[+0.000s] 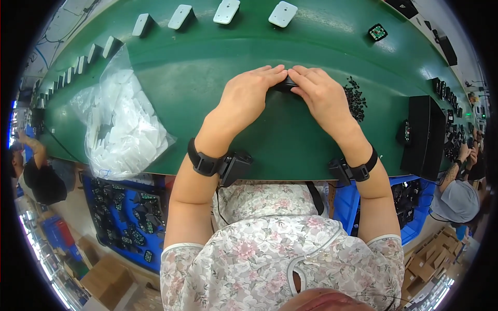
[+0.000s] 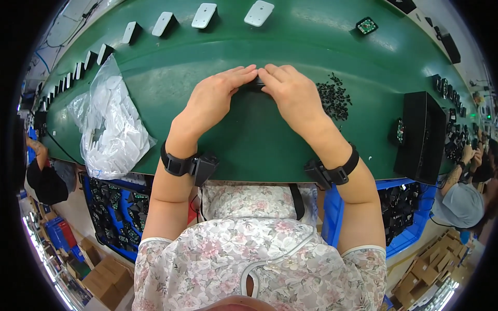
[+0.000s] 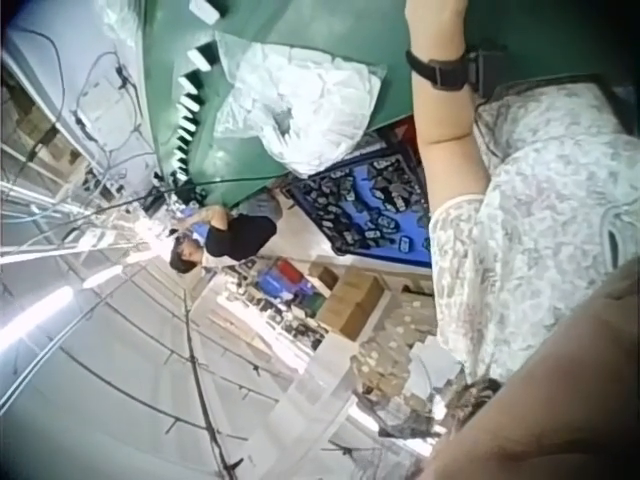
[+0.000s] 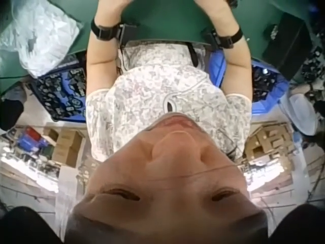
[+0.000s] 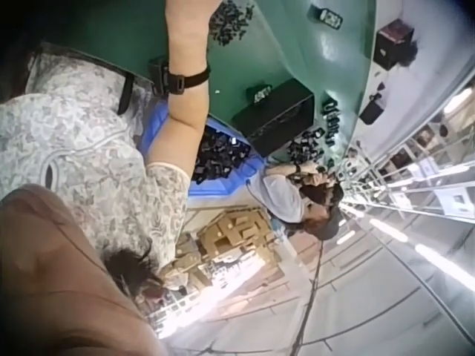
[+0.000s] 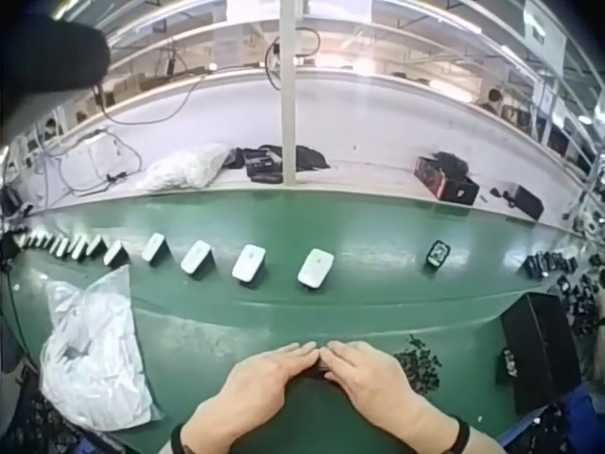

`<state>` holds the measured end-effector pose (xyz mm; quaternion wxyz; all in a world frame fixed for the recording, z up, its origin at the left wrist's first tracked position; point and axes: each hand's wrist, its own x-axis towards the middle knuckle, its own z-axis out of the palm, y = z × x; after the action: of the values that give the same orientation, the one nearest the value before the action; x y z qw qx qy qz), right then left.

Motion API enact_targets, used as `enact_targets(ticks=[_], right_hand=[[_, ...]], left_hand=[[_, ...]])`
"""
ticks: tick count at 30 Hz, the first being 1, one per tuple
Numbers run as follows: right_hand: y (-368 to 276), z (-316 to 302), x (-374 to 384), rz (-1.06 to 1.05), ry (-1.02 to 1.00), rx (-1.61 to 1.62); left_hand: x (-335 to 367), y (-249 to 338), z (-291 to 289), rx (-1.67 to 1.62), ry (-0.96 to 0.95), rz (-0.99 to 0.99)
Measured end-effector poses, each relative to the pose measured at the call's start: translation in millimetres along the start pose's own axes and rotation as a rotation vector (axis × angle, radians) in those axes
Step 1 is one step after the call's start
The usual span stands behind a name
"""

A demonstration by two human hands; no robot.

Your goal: The person picks up a white plastic cover, inserts a small black component into it by hand, and then presses the cover onto a black electronic base. Finally, the person places the assembled unit onto the green workbench.

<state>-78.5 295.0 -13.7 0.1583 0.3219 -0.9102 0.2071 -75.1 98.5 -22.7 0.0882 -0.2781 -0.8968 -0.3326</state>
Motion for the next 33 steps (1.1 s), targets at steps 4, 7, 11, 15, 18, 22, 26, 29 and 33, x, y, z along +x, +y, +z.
enact_targets(ticks=[4,7,11,15,18,22,26,29,33], right_hand=[[0,5,-4,-0.078,0.015,-0.158],[-5,4,-5,-0.112,0.01,-0.272],[-1,7,-7,-0.117,0.019,-0.274],[13,0,3,0.001,-0.129,-0.045],[37,-2,25,0.103,-0.309,0.178],[47,8,17,0.04,0.002,0.429],[51,-6,12,0.173,0.062,0.477],[54,-35,10,0.298,-0.022,0.521],[82,-34,-4,0.427,0.258,0.588]], left_hand=[[-6,9,1,0.222,-0.024,0.046],[-8,11,3,0.382,-0.034,0.119],[-9,10,7,0.506,-0.051,0.197],[-10,6,17,0.365,-0.02,0.169],[7,2,24,0.378,0.077,0.146],[32,-8,25,0.187,0.092,0.041],[49,12,31,-0.508,0.089,-0.276],[63,35,28,-0.556,0.067,-0.265],[106,37,49,-0.589,0.04,-0.21]])
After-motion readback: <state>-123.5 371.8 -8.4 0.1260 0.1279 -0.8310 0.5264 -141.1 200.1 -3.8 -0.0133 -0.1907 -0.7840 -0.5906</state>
